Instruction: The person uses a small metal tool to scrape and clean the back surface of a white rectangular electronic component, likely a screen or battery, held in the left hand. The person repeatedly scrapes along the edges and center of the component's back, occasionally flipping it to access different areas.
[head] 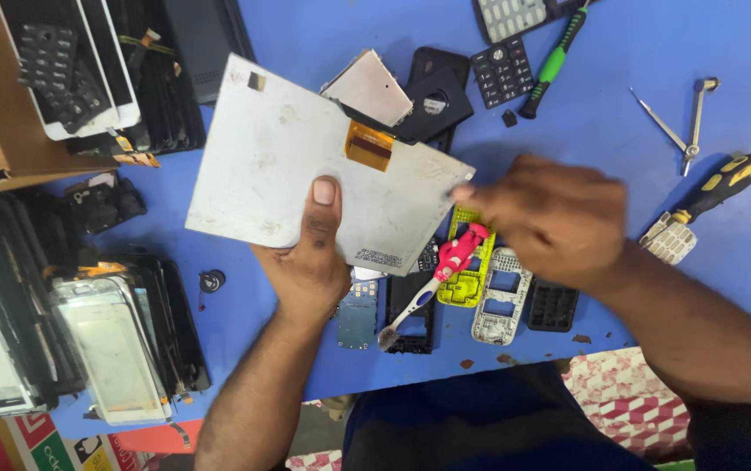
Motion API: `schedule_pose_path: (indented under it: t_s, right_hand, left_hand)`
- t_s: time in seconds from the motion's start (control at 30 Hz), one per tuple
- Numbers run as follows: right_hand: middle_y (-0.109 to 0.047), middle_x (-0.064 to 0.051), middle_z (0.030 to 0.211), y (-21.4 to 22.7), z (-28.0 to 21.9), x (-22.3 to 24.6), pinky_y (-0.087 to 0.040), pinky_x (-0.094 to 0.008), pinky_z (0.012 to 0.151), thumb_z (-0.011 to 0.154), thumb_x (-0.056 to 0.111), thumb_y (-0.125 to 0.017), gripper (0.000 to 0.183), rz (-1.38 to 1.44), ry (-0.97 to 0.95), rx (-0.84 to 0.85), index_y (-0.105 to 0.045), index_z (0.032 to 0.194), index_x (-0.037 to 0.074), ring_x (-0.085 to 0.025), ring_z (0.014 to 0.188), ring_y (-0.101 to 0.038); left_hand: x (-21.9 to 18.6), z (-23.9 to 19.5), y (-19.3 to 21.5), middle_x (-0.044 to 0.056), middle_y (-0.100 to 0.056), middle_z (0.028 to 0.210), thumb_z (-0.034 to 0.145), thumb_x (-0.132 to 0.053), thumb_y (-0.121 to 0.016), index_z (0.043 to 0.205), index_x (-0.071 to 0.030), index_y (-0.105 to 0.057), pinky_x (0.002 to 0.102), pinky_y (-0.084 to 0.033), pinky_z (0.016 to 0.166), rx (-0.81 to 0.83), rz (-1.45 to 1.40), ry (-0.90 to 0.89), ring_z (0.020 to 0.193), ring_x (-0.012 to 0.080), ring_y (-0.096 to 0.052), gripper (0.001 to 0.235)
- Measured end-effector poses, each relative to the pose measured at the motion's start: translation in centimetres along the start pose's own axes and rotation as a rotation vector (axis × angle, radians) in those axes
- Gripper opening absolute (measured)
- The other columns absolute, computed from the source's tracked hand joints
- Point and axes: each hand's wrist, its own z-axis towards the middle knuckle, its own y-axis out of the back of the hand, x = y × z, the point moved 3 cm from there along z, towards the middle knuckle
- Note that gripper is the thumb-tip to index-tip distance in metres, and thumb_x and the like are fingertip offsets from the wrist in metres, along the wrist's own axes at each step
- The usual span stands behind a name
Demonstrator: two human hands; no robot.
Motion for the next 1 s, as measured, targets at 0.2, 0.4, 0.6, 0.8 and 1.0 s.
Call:
schedule_pose_path:
  t_s: [0.2,0.4,0.6,0.8,1.0]
  right_hand:
    - [-0.062,-0.002,0.068,-0.9,0.3,-0.1,-0.038,-0.033,0.048,0.093,-0.013,-0.066,0.035,-0.01,0.092,0.023,-0.073,0.12,0.007,-0.011,0.053,-0.049]
    - [-0.065,-0.007,0.072,-0.6,0.9,0.3,-0.042,-0.032,0.048,0.092,-0.012,-0.067,0.032,0.028,0.128,0.007,-0.068,0.119,0.004,-0.012,0.057,-0.054]
    - [-0.059,-0.003,0.065,-0.8,0.4,0.2,-0.037,-0.033,0.047,0.091,-0.016,-0.064,0.038,-0.003,0.052,0.004,-0.073,0.119,0.007,-0.011,0.053,-0.049]
    - [-0.06,-0.003,0.07,-0.7,-0.4,-0.1,-0.039,-0.03,0.048,0.094,-0.014,-0.07,0.041,-0.038,0.049,-0.02,-0.069,0.127,0.008,-0.012,0.058,-0.052]
    - [-0.058,-0.002,0.071,-1.1,0.3,0.2,-0.044,-0.031,0.05,0.093,-0.013,-0.07,0.044,-0.007,0.042,0.009,-0.067,0.13,0.009,-0.013,0.059,-0.053]
  left_hand:
    - [-0.4,0.2,-0.2,0.011,-0.065,0.123,0.103,-0.016,-0.073,0.13,0.005,-0.059,0.034,-0.049,0.104,0.02,0.021,-0.025,0.112,0.0185,-0.061,0.036]
    - [-0.7,0.2,-0.3,0.011,-0.066,0.119,0.104,-0.016,-0.073,0.13,0.005,-0.06,0.034,-0.049,0.104,0.003,0.044,-0.026,0.108,0.0171,-0.061,0.036]
    - [-0.6,0.1,-0.4,0.01,-0.066,0.117,0.104,-0.016,-0.073,0.129,0.005,-0.061,0.034,-0.049,0.104,0.003,0.011,-0.012,0.107,0.0161,-0.061,0.035]
    - [-0.6,0.2,-0.5,0.009,-0.067,0.117,0.104,-0.016,-0.072,0.127,0.005,-0.062,0.033,-0.05,0.102,0.002,0.065,-0.013,0.107,0.0156,-0.062,0.032]
    - [-1.0,0.4,-0.7,0.009,-0.068,0.119,0.104,-0.017,-0.071,0.125,0.005,-0.063,0.033,-0.051,0.1,0.017,0.066,0.001,0.109,0.0161,-0.062,0.032]
